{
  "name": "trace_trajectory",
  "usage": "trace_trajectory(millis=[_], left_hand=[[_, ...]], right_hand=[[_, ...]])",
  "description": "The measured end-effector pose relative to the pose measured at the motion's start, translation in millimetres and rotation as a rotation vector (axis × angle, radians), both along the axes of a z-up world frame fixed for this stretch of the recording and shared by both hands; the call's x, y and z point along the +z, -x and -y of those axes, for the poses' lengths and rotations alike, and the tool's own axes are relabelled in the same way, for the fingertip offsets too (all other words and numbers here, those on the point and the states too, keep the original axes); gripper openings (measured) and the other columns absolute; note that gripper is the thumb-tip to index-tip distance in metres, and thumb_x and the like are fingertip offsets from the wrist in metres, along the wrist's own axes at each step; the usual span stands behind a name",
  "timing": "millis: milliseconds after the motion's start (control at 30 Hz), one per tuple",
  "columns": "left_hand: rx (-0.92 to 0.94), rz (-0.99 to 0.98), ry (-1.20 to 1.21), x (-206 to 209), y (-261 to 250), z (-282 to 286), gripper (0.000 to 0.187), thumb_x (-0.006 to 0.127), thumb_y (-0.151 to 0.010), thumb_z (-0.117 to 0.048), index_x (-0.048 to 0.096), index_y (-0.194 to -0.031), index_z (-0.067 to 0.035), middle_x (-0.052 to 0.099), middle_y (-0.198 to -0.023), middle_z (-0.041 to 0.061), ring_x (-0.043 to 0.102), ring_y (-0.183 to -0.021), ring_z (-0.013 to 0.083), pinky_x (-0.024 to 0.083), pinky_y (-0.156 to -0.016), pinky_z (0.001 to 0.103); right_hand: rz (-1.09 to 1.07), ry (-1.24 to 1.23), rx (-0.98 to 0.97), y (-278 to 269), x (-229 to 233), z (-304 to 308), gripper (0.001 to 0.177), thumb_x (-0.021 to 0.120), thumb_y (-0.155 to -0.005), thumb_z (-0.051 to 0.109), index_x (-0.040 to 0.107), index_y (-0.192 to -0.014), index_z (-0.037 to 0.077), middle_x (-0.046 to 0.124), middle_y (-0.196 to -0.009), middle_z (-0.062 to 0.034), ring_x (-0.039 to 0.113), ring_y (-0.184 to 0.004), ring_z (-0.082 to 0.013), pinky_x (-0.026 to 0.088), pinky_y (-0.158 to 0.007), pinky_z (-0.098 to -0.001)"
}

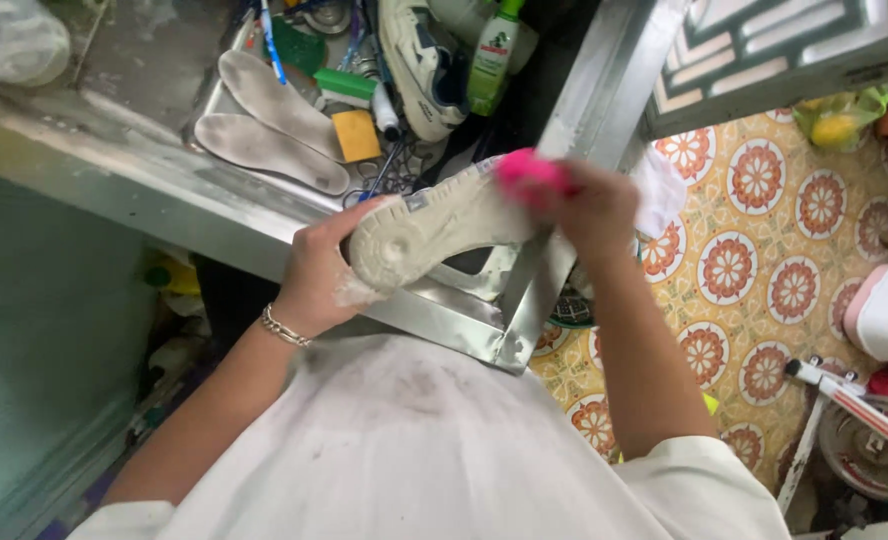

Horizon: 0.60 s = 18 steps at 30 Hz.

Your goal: The person cleans a white sneaker in a sink using a pink brush and a green spray bottle. They scrub the sole and upper parts of the shoe, then rinse it under running water.

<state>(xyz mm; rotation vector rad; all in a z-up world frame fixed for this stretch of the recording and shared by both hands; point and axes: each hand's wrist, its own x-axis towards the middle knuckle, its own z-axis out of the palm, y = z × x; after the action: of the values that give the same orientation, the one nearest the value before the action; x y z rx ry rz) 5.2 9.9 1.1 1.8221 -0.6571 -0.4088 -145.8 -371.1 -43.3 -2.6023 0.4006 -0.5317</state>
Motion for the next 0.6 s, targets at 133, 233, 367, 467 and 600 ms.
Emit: trace_trajectory(millis=[133, 233, 367, 467, 600], left_hand=[[0.076, 0.107, 0.006, 28, -29, -40, 0.078, 0.108, -0.081, -0.015, 0.086, -0.156, -0.013, 0.090, -0.143, 0.019, 0.082, -0.139, 0.0465, 0.066, -0.121, 0.060], [0.140, 0.452, -0.084, 37, -47, -81, 0.067, 0.101, -0.092, -0.002, 0.090, -0.157, -0.013, 0.089, -0.152, 0.017, 0.081, -0.147, 0.0487, 0.053, -0.135, 0.064], [0.033, 0.840, -0.365, -13, -63, -133, 0.056, 0.086, -0.122, 0.004, 0.088, -0.171, -0.022, 0.086, -0.172, 0.005, 0.067, -0.171, 0.0407, 0.018, -0.155, 0.068], [0.032, 0.867, -0.407, -35, -41, -131, 0.058, 0.086, -0.116, -0.004, 0.086, -0.166, -0.033, 0.082, -0.172, -0.006, 0.060, -0.173, 0.0329, 0.012, -0.149, 0.085], [0.182, 0.854, -0.338, -46, -19, -116, 0.090, 0.079, -0.089, 0.010, 0.084, -0.162, -0.043, 0.072, -0.178, 0.011, 0.058, -0.169, 0.0421, 0.027, -0.143, 0.077]], right_hand=[[-0.093, 0.384, -0.176, -9, 3, 50, 0.042, 0.111, -0.108, 0.071, 0.096, -0.116, 0.032, 0.078, -0.075, -0.0094, 0.084, -0.076, -0.0422, 0.066, -0.081, -0.0534], [-0.110, 0.196, -0.190, -39, 10, 0, 0.040, 0.101, -0.118, 0.063, 0.086, -0.138, 0.032, 0.082, -0.087, -0.0108, 0.087, -0.086, -0.0437, 0.069, -0.086, -0.0557], [-0.684, 0.088, -0.009, -86, -26, -71, 0.052, 0.086, -0.107, 0.057, 0.076, -0.152, 0.033, 0.090, -0.109, -0.0157, 0.090, -0.109, -0.0490, 0.069, -0.099, -0.0677], [-0.925, 0.248, 0.227, -94, -89, -89, 0.018, 0.087, -0.094, 0.032, 0.089, -0.110, 0.024, 0.086, -0.081, -0.0056, 0.089, -0.079, -0.0375, 0.074, -0.084, -0.0542], [-1.035, 0.274, 0.260, -102, -115, -80, 0.032, 0.083, -0.090, 0.030, 0.095, -0.117, 0.017, 0.087, -0.090, -0.0132, 0.090, -0.087, -0.0408, 0.074, -0.080, -0.0555]])
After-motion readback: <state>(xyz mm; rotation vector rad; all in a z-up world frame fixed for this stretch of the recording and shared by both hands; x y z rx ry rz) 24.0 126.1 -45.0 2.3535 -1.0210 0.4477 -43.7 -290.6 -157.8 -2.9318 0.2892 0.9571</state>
